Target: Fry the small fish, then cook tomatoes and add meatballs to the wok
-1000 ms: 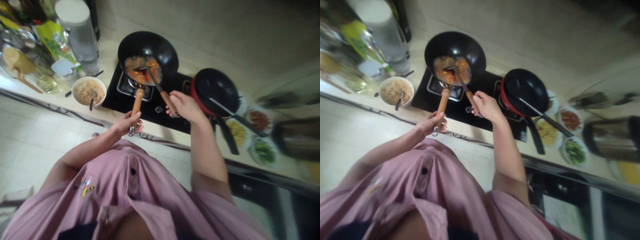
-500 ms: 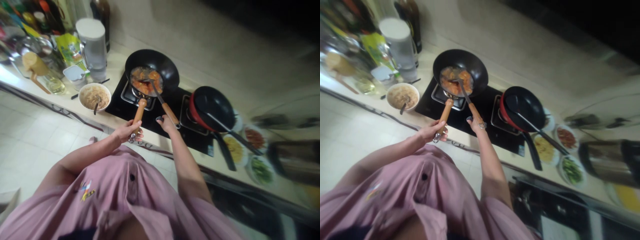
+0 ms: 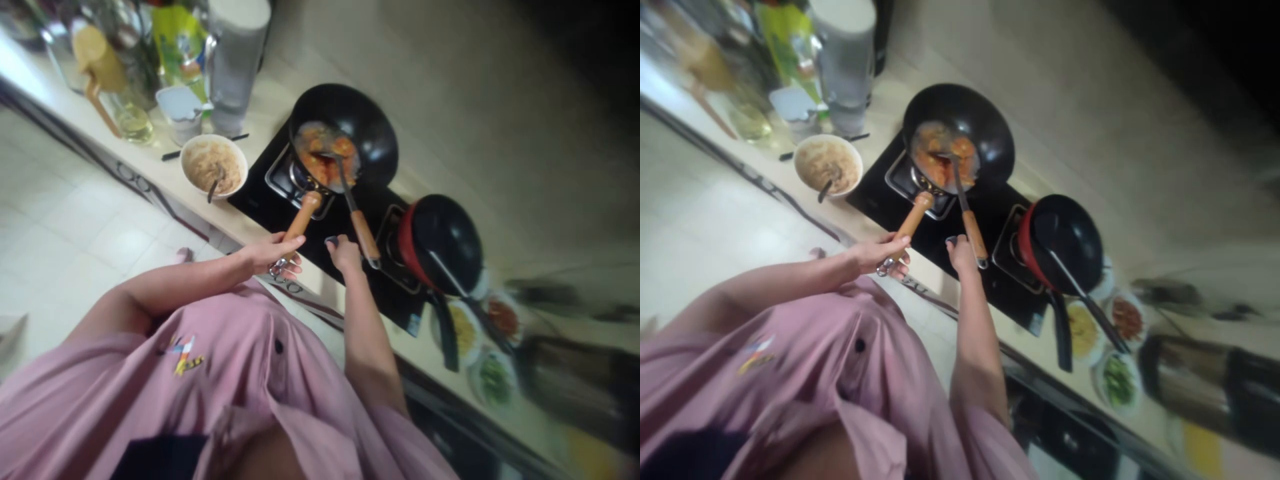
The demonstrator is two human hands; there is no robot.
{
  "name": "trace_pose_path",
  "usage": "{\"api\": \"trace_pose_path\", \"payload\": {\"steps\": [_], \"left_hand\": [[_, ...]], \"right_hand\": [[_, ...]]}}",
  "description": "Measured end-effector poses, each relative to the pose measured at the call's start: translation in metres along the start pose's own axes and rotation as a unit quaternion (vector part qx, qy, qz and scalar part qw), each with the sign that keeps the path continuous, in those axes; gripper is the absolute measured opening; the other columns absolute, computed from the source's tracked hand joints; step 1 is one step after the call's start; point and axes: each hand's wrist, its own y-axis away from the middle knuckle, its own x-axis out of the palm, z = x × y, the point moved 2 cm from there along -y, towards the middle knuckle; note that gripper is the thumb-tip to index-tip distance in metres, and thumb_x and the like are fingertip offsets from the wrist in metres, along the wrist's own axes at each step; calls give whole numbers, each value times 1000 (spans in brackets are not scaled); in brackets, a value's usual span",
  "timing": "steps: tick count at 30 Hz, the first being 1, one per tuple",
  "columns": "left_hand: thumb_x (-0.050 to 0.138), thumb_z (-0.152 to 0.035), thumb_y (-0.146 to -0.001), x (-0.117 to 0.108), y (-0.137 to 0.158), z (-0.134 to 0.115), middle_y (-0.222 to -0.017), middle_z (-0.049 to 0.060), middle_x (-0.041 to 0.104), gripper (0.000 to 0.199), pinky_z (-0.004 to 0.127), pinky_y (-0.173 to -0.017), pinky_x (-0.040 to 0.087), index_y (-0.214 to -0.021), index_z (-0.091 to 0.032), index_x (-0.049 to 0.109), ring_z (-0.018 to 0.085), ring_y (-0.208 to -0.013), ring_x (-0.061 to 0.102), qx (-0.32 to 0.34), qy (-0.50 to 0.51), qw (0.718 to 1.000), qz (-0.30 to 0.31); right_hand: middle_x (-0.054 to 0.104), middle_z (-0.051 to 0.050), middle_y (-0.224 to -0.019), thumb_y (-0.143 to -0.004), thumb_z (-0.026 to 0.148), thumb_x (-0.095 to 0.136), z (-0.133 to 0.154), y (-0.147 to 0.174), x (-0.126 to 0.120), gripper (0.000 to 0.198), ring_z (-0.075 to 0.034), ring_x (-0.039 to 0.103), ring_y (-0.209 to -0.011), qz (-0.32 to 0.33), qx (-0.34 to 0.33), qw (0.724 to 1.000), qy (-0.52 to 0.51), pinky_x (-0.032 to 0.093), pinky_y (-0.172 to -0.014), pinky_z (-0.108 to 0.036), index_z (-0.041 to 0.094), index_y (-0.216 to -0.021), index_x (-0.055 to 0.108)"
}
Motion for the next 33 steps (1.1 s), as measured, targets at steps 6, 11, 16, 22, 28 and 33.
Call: {"api": "trace_pose_path", "payload": {"steps": [6, 11, 16, 22, 28, 33], "left_hand": [[75, -44, -86, 2, -2, 5, -66, 1, 65, 54, 26, -54, 58, -124, -16, 49, 18, -55, 69, -8, 46, 999, 14], [78, -44, -82, 3, -2, 7, -63, 1, 64, 54, 25, -52, 57, -119, -15, 52, 19, -56, 69, -10, 68, 997, 30], [81, -38, -80, 4, -1, 5, -62, 0, 64, 51, 26, -52, 56, -115, -15, 53, 18, -54, 67, -18, 77, 996, 37], [82, -39, -78, 4, -3, 7, -62, 1, 64, 49, 27, -52, 55, -111, -15, 54, 17, -54, 66, -12, 86, 995, 59], [79, -45, -80, 3, -3, 10, -61, 1, 62, 45, 27, -53, 55, -103, -16, 53, 18, -57, 68, 4, 76, 994, 78], [81, -47, -78, 3, -4, 10, -62, 1, 62, 47, 26, -52, 54, -98, -17, 52, 18, -57, 68, 6, 70, 993, 91]], "right_hand": [[71, -25, -108, -102, 36, 46, 1, 8, -2, 45, -30, 70, -105, 16, 37, 997, 64, 50, -87, -34, 3, -132, 54], [72, -24, -109, -101, 36, 47, -1, 6, -3, 46, -29, 70, -106, 27, 50, 994, 95, 50, -88, -33, 2, -130, 58], [72, -23, -111, -101, 37, 46, -3, 6, -4, 45, -28, 70, -106, 30, 55, 992, 107, 49, -90, -32, 3, -128, 59], [72, -23, -106, -101, 37, 45, -3, 6, -2, 44, -28, 70, -101, 35, 63, 990, 119, 49, -87, -32, 3, -123, 62], [73, -21, -94, -101, 35, 45, -4, 5, -1, 40, -26, 71, -92, 37, 66, 989, 124, 48, -83, -30, 3, -117, 64], [73, -20, -92, -101, 36, 44, -6, 5, 0, 41, -25, 70, -89, 36, 67, 990, 123, 48, -82, -30, 4, -114, 65]]}}
